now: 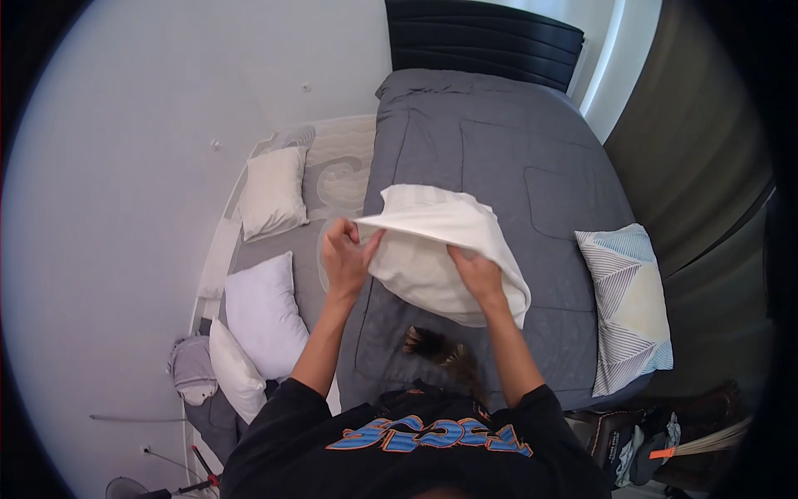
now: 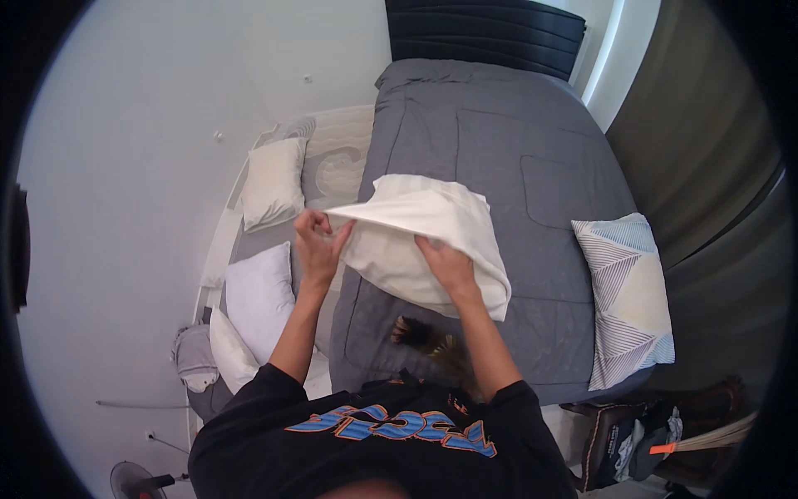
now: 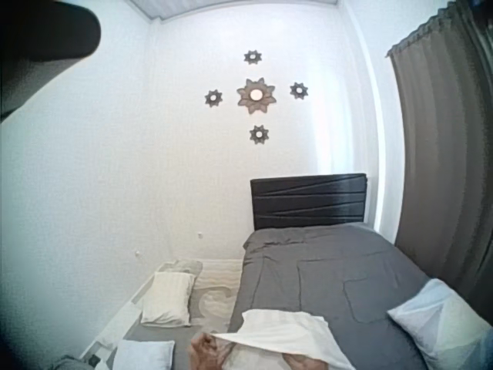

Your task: The person puts a white pillowcase onto a pillow on a bed. They struggle to fit the pillow inside the case, repeatedly adjusting the fabric and the pillow. A small cat is present on the bed and interacts with the person's hands and the pillow during the process.

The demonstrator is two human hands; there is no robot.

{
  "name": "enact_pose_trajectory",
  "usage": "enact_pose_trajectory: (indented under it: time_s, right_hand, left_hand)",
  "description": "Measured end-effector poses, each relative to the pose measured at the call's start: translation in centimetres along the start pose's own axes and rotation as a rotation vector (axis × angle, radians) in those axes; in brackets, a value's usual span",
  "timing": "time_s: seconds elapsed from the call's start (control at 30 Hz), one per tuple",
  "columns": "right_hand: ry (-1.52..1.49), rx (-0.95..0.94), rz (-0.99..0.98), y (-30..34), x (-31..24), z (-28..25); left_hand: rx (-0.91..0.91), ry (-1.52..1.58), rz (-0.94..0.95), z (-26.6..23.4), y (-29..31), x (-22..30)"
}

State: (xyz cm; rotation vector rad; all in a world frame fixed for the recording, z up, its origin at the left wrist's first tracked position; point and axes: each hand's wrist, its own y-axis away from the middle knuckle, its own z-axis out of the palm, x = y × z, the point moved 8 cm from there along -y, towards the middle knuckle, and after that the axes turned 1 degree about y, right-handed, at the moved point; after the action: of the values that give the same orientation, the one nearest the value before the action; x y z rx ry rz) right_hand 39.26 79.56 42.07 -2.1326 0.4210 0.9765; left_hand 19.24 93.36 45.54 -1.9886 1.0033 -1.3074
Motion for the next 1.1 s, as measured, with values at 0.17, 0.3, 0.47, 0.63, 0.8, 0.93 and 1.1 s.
enact_pose_trajectory:
  time_s: [0.17,0.3,0.47,0.63,0.8,0.93,1.1]
  right_hand:
    - [0.03,-0.058,0.175,-3.0,0.6,-1.4]
    - [0.093,0.058,-0.001,-2.7,0.9,-1.6]
    - [0.067,0.061,-0.197,-2.5,-2.5,-1.5]
    - [-0.077,-0.155,-0.236,1.2,-2.4,2.2]
    - [0.236,-0.082,-0.257,-1.1,-4.9,3.1]
    - [0.236,-0.065,-0.159,-2.9,-2.4,1.4]
    - [0.345,-0.292,0.035,-3.3,-0.2,1.9]
  left_hand:
    - [-0.157,-0.012,0.057,2.2,-7.9,1.5]
    - [-0.233,0.193,0.205,4.8,-7.2,4.6]
    - [-0.417,0.164,0.092,5.6,-5.9,1.9]
    - [-0.271,0.205,0.132,2.9,-7.3,5.7]
    - [-0.39,0.188,0.252,3.5,-6.2,11.1]
    - [-0.419,0.181,0.306,4.0,-5.9,12.1]
    - [-0.475,0.199,0.313,4.6,-5.4,12.7]
